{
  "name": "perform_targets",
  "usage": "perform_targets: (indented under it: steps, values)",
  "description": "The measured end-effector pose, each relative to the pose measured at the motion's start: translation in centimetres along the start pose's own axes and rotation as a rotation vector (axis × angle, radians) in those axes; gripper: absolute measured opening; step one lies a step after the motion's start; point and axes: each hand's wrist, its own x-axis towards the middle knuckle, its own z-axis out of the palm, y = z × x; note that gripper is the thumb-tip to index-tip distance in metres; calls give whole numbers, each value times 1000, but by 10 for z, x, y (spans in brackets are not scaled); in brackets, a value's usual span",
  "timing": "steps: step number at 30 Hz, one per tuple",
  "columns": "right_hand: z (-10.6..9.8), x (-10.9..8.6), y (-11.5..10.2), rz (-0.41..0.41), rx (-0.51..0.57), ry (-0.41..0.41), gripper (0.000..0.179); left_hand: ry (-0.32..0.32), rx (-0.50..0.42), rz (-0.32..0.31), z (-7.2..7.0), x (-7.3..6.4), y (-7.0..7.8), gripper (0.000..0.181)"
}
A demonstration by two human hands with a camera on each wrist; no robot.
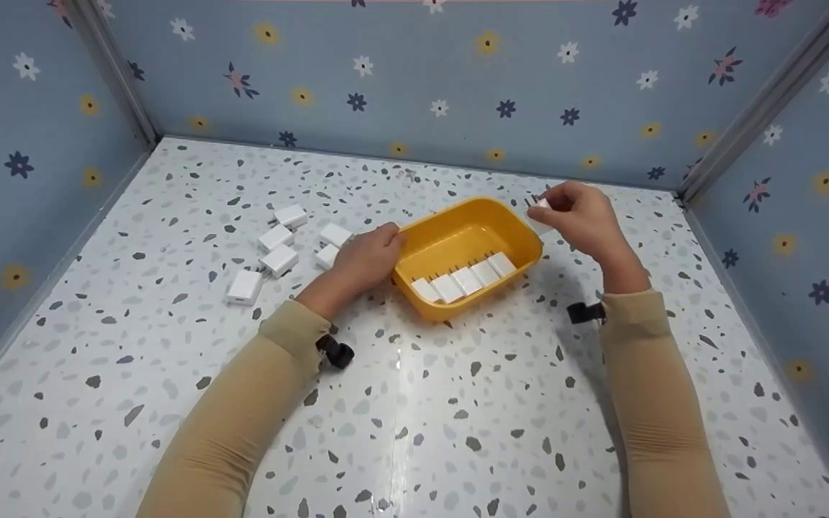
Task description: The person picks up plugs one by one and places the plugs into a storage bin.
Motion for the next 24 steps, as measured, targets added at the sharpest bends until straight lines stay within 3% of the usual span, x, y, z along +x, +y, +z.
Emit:
perform_targets:
  steps: [24]
  values:
    - [28,3,-7,-68,-148,-50,36,9,7,-1,2,1,-1,38]
